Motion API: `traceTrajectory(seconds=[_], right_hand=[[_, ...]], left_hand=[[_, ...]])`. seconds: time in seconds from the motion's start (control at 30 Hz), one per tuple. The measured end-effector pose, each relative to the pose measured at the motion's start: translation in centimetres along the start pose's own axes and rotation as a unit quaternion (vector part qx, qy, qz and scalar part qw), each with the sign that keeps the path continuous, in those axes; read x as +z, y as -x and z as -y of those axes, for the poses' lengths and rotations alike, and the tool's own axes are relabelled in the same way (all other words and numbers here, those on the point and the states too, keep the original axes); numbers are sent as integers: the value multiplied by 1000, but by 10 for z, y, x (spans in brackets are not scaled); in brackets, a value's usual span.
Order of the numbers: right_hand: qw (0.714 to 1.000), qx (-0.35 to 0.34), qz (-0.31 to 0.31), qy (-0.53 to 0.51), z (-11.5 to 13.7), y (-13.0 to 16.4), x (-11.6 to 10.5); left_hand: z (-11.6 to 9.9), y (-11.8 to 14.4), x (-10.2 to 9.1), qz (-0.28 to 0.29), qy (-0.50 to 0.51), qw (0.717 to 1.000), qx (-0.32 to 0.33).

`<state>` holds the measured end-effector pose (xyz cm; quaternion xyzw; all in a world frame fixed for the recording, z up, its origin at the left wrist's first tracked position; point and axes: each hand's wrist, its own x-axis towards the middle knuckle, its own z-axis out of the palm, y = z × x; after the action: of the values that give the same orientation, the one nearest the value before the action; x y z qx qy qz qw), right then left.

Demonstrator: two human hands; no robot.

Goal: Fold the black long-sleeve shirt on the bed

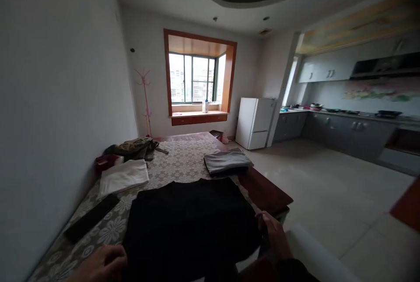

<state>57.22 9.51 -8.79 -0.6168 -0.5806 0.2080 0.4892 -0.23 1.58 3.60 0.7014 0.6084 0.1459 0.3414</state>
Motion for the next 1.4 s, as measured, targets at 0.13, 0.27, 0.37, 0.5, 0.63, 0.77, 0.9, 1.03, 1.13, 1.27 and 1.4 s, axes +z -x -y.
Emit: traceTrajectory(seconds=[0.13,0.27,0.37,0.5,0.63,0.77,0.9,1.03,1.13,1.27,1.4], right_hand=[[994,-2,40,102,28,-52,7],[960,8,102,261,55,-117,34],[944,19,100,313,58,-150,61],[936,9,71,343,41,-161,88],[938,-23,56,342,20,-160,97],[948,-59,55,307,10,-164,95],[964,-86,36,249,8,-164,94],[980,-94,1,175,16,-161,95],[989,-93,-25,108,30,-160,90],[994,-88,-55,25,62,-155,66],[991,-67,-101,-64,88,-113,28]], left_hand=[[0,-51,-29,-95,-31,995,-8],[16,-115,-41,-180,-79,975,-103],[30,-142,-35,-226,-109,955,-156],[44,-150,-20,-289,-135,938,-133],[56,-153,-17,-292,-135,945,-61],[66,-160,-18,-295,-131,946,16],[71,-163,-15,-312,-138,933,118],[68,-163,-13,-340,-86,922,166],[59,-159,-19,-392,-18,902,178],[34,-137,-34,-422,12,889,177],[4,-78,-33,-400,173,890,134]])
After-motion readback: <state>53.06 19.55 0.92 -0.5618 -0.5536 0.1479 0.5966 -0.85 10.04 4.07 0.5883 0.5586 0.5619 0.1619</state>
